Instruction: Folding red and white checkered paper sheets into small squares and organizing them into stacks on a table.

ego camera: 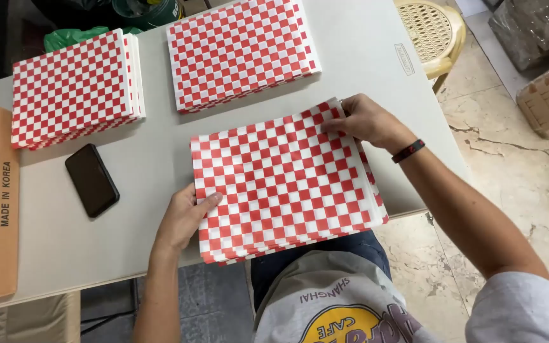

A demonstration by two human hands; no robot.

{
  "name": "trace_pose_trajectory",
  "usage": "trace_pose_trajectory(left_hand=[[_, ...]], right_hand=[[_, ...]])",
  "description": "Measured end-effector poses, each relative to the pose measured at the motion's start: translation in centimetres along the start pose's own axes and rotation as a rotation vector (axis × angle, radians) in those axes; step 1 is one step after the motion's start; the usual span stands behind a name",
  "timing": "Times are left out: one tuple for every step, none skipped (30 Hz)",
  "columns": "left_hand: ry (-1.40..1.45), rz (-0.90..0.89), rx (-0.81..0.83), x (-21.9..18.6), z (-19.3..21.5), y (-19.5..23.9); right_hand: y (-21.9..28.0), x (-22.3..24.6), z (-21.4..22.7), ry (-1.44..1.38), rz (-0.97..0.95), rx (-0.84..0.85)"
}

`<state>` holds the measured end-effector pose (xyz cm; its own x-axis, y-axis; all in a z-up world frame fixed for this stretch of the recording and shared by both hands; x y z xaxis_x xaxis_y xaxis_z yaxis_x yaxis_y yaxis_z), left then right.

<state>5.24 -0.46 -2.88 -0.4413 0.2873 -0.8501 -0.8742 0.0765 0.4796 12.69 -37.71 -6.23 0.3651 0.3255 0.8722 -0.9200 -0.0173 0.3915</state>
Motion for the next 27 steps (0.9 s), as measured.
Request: trace_pose_trajectory(left_hand=[[-0.002, 0.0, 0.001, -1.5, -0.2, 0.9], [-0.203, -0.001, -0.075, -3.0, 0.1, 1.9], [-0.404, 0.002, -0.146, -4.5, 0.2, 3.0], [-0.406, 0.008, -0.14, -5.8, -0.7, 3.6], [-0.584, -0.202, -0.324, -8.6, -0.9, 4.7], [-0.758, -0.418, -0.507, -11.3, -1.4, 6.3], [-0.748, -0.409, -0.509, -10.9, -2.7, 4.4], [-0.698, -0.671, -0.423, -11.5, -4.8, 3.1], [-0.633, -0.93, -0.338, -12.1, -6.9, 2.2], [-0.618, -0.922, -0.35, -11.3, -8.8, 0.1], [-0.679, -1.003, -0.229, -11.0, -11.5, -2.0], [-0.74, -1.081, -0.106, -10.6, -14.4, -4.0], [-0.737, -1.079, -0.108, -10.3, -14.9, -5.8], [-0.739, -1.034, -0.062, -9.8, -15.8, -7.8], [-0.738, -0.989, -0.01, -9.1, -16.9, -9.9], [-0.733, -0.988, -0.005, -8.4, -17.1, -11.1], [-0.669, -0.933, 0.027, -7.5, -17.2, -12.6], [-0.606, -0.878, 0.059, -6.5, -17.5, -14.1], [-0.607, -0.88, 0.065, -6.3, -17.4, -14.0], [-0.544, -0.926, 0.055, -6.3, -17.2, -13.6], [-0.482, -0.973, 0.042, -6.5, -16.7, -13.3], [-0.482, -0.976, 0.046, -6.7, -16.7, -12.6], [-0.419, -1.006, 0.032, -7.3, -16.4, -11.8], [-0.355, -1.034, 0.019, -7.8, -16.1, -11.2], [-0.357, -1.036, 0.03, -7.4, -16.0, -11.6], [-0.273, -1.029, 0.066, -7.0, -15.8, -12.0], [-0.188, -1.021, 0.098, -6.6, -15.6, -12.5]], right_hand=[[0.4, 0.4, 0.0, -0.001, -0.001, -0.001], [0.7, 0.9, 0.0, 0.021, 0.013, -0.011], [1.2, 1.2, 0.0, 0.042, 0.02, -0.02], [1.4, 1.3, 0.0, 0.04, 0.012, -0.02], [1.6, 1.6, 0.1, 0.08, 0.017, -0.035], [1.8, 2.0, 0.1, 0.12, 0.023, -0.05], [1.9, 2.0, -0.1, 0.132, 0.02, -0.044], [2.0, 2.3, -0.4, 0.138, 0.031, -0.044], [2.1, 2.7, -0.4, 0.151, 0.046, -0.043], [2.4, 2.6, -0.6, 0.17, 0.047, -0.035], [2.5, 3.0, -0.8, 0.217, 0.112, -0.026], [2.6, 3.4, -0.9, 0.264, 0.177, -0.017], [2.6, 3.4, -1.1, 0.268, 0.177, -0.015], [2.5, 3.3, -1.1, 0.242, 0.156, -0.019], [2.6, 2.9, -1.0, 0.215, 0.131, -0.026], [2.2, 2.3, -0.9, 0.218, 0.124, -0.027], [1.8, 1.9, -1.0, 0.22, 0.16, -0.03], [1.5, 1.5, -1.0, 0.223, 0.195, -0.034], [1.4, 1.4, -0.9, 0.221, 0.191, -0.038], [1.4, 1.4, -0.9, 0.213, 0.198, -0.035], [1.1, 1.5, -0.9, 0.206, 0.207, -0.031], [2.3, 2.1, -0.7, 0.205, 0.207, -0.036], [3.6, 3.2, -0.2, 0.154, 0.303, -0.109], [4.9, 4.4, 0.4, 0.103, 0.398, -0.182], [4.5, 2.8, 1.1, 0.099, 0.393, -0.191], [4.7, 2.1, 2.4, 0.19, 0.536, -0.334], [5.0, 1.5, 3.5, 0.285, 0.68, -0.473]])
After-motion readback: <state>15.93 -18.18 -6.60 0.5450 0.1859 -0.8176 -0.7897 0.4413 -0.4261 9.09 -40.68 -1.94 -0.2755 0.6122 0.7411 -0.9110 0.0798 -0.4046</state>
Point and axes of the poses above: each hand's wrist, its own y-axis away from the middle knuckle, its own z-axis out of the back of the hand, x = y × z, the point moved 6 cm from there along -y, towards the middle knuckle, and after that the axes turned 4 degrees about y, right-handed, at the moved point
